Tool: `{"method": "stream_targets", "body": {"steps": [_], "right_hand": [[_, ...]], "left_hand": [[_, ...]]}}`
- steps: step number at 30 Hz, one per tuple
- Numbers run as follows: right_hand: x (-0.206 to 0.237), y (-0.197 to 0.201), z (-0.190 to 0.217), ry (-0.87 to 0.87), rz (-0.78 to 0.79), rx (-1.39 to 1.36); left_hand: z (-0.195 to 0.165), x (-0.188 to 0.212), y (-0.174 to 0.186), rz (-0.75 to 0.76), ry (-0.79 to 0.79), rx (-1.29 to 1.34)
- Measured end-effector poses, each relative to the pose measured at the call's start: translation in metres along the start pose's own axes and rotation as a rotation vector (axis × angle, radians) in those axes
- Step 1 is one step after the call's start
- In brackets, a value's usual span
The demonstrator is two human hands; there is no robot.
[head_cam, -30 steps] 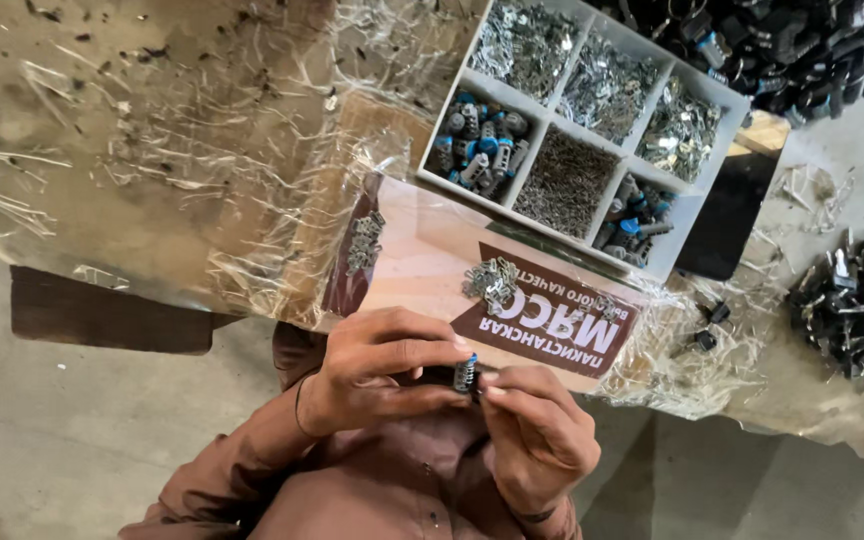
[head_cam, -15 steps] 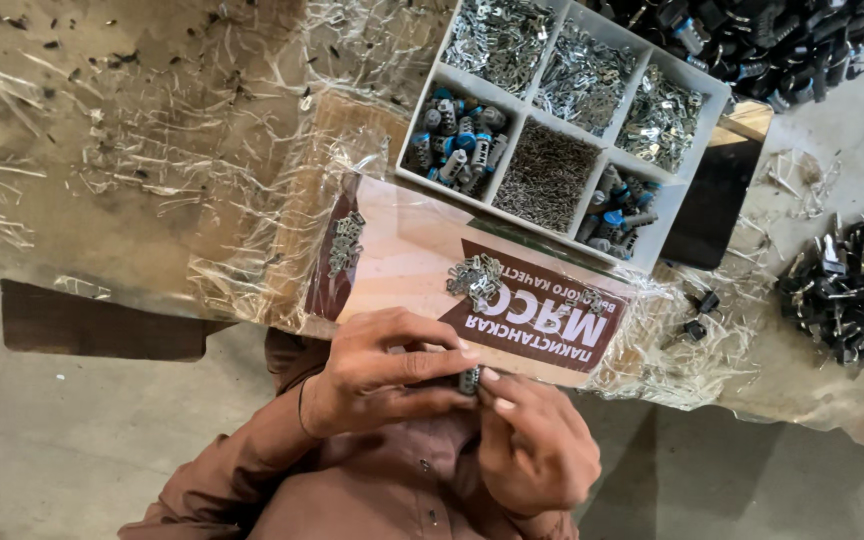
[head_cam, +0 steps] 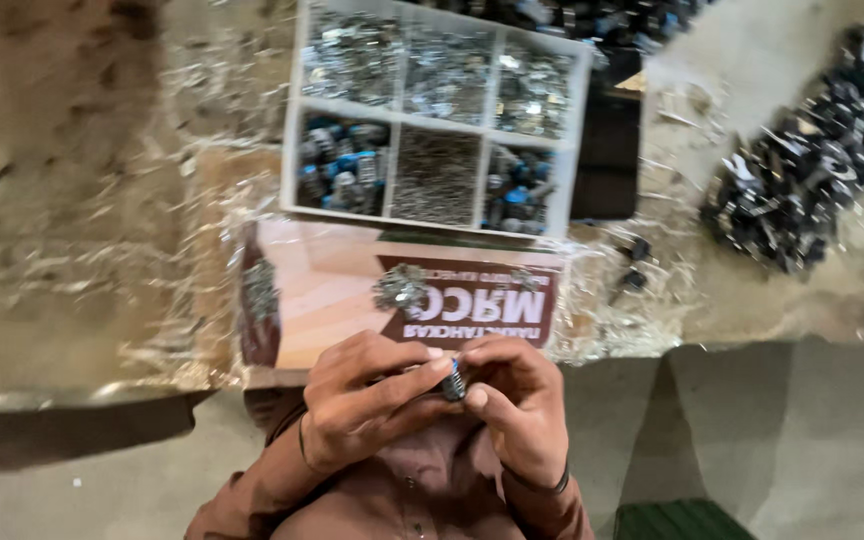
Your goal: The person assembles keychain fobs at a workbench. They pick small metal and plastic parts from a compartment organizer box and from piles on the table, fit the parts together by hand, and place finished fobs onto a growing pile beside the box.
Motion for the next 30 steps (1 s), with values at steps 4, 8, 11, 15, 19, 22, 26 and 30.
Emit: {"method": "stream_targets", "body": {"steps": [4, 8, 11, 15, 19, 22, 26, 30], "right_hand": [[0.006, 0.022, 0.009, 0.076, -0.012, 0.028], [0.014, 0.036, 0.025, 0.201, -0.018, 0.136], [0.012, 0.04, 0.032, 0.24, 0.005, 0.189], [0.006, 0.047, 0.03, 0.147, -0.016, -0.048], [0.008, 0.055, 0.028, 0.029, -0.091, 0.206], [0.009, 0.059, 0.028, 0.006, -0.1, 0.135], [0.004, 0.069, 0.036, -0.033, -0.028, 0.156], [-0.015, 0.108, 0.101, 0.573, -0.329, 1.086]], "left_hand": [[0.001, -0.006, -0.023, 0.023, -0.016, 0.028], [0.001, -0.01, -0.041, 0.044, -0.004, 0.043], [0.0, -0.011, -0.051, 0.038, 0.013, 0.045], [0.0, -0.014, -0.06, 0.01, 0.034, 0.074], [-0.001, -0.023, -0.066, 0.028, 0.044, 0.105], [-0.013, -0.026, -0.078, 0.178, -0.078, -0.004], [-0.012, -0.022, -0.088, 0.229, -0.043, -0.073], [-0.003, -0.017, -0.088, 0.085, 0.04, -0.126]]}}
Point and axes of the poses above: each hand's wrist, its own x-axis away from the middle knuckle, its own y-axis out of the back of the hand, z = x × y, the point moved 7 cm from there along -x, towards the middle knuckle, and after that the axes turned 5 degrees about x, right-handed, at the moved point
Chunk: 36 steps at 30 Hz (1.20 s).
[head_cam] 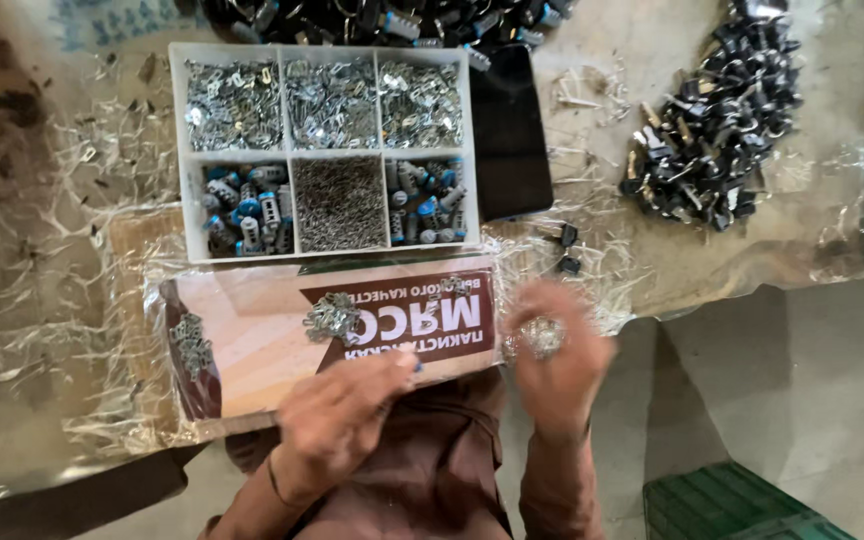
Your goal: The person assembles keychain fobs at a workbench. They pick small metal and plastic parts from a compartment organizer box and from piles on the table, fit the parts together by hand, and place finished fobs onto a growing pile beside the box.
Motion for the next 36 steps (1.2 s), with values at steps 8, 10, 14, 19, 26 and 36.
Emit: {"method": "stream_targets", "body": {"steps": [8, 10, 14, 19, 26, 36], "right_hand": [[-0.046, 0.028, -0.022, 0.031, -0.247, 0.609], [-0.04, 0.034, -0.013, 0.052, -0.212, 0.377], [-0.002, 0.02, -0.006, -0.277, -0.031, -0.528], [0.027, -0.002, 0.019, -0.302, 0.033, -0.655], [0.024, -0.001, 0.034, -0.254, 0.126, -0.703], [0.013, -0.013, 0.056, -0.215, 0.267, -0.565]], "left_hand": [[-0.011, -0.013, 0.007, -0.087, 0.122, 0.08], [-0.017, -0.018, 0.005, -0.083, 0.135, 0.106], [-0.022, -0.022, -0.001, -0.082, 0.178, 0.165], [-0.021, -0.02, -0.008, -0.041, 0.234, 0.283], [-0.025, -0.011, 0.005, -0.021, 0.198, 0.288], [-0.009, 0.001, 0.032, -0.039, 0.245, 0.288]]}}
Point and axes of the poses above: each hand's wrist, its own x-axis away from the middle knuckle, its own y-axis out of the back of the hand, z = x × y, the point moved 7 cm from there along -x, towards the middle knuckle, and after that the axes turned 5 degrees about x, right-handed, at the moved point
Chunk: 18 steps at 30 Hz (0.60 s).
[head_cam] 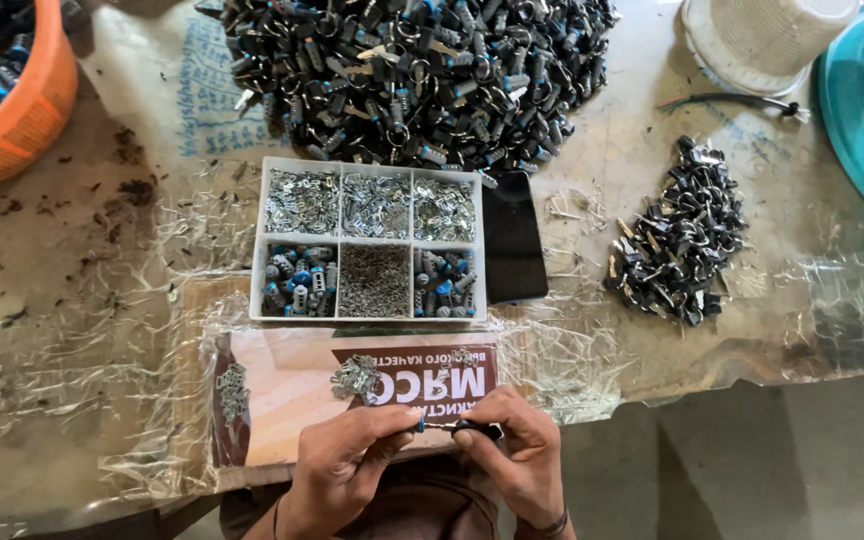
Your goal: The person assembles keychain fobs at a workbench. They pick small metal and plastic parts from a compartment organizer box and from piles on the table, fit the parts together by hand, and place finished fobs onto a growing pile beside the box.
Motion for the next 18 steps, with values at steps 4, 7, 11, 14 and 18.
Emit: {"method": "stream_targets", "body": {"steps": [4, 7, 11, 14, 18], "right_hand": [[-0.009, -0.025, 0.017, 0.056, 0.093, 0.045], [-0.014, -0.042, 0.029, 0.064, 0.039, 0.114], [-0.016, -0.062, 0.042, 0.107, 0.055, 0.064], [-0.013, -0.068, 0.037, 0.051, 0.073, -0.062], [-0.006, -0.072, 0.009, -0.189, 0.036, -0.172]], "left_hand": [[0.003, 0.006, 0.0, 0.073, 0.016, 0.124], [0.003, 0.007, 0.019, 0.002, 0.005, 0.009], [-0.006, 0.009, 0.04, -0.046, -0.074, -0.033], [-0.007, 0.01, 0.046, -0.092, -0.06, 0.071], [-0.011, 0.011, 0.05, -0.063, -0.1, 0.043]]}}
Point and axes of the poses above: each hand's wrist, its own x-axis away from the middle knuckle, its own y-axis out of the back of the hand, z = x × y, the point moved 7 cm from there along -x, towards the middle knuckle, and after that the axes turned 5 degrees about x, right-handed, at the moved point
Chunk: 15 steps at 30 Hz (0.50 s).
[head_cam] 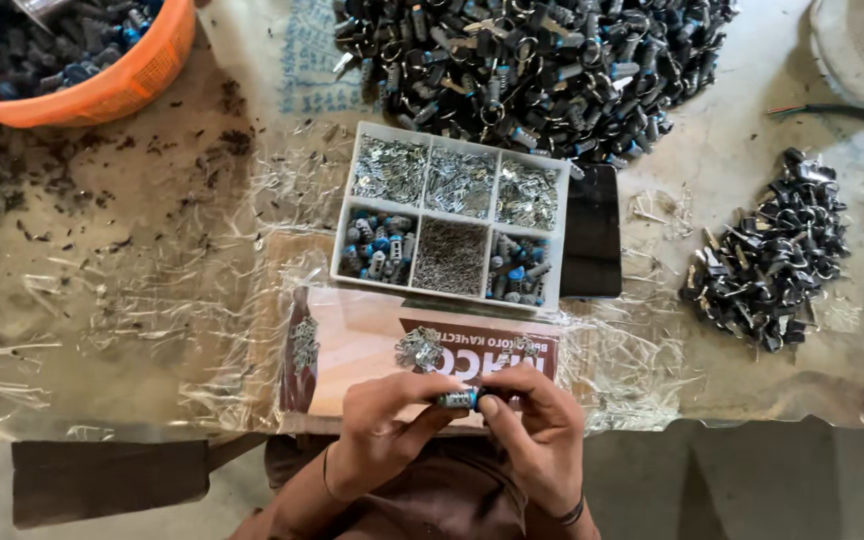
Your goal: The person assembles keychain fobs at a workbench. They pick small metal and plastic parts from a compartment organizer box and from piles on the table, fit the parts together by hand, and place finished fobs onto a growing pile beside the box.
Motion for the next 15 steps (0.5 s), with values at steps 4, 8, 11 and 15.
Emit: {"method": "stream_targets", "body": {"steps": [4, 8, 11, 15], "right_hand": [[-0.003, -0.005, -0.019, -0.114, 0.082, -0.036], [-0.008, -0.014, -0.024, -0.148, 0.091, -0.124], [-0.01, -0.027, -0.019, -0.13, 0.063, -0.093], [-0.008, -0.049, 0.01, 0.201, 0.025, 0.144]], "left_hand": [[-0.004, 0.0, 0.013, 0.063, -0.047, -0.101], [-0.003, -0.001, 0.026, 0.108, -0.041, -0.14], [-0.002, -0.001, 0.034, 0.098, -0.027, -0.144], [0.002, 0.004, 0.044, 0.036, -0.032, -0.13]]}}
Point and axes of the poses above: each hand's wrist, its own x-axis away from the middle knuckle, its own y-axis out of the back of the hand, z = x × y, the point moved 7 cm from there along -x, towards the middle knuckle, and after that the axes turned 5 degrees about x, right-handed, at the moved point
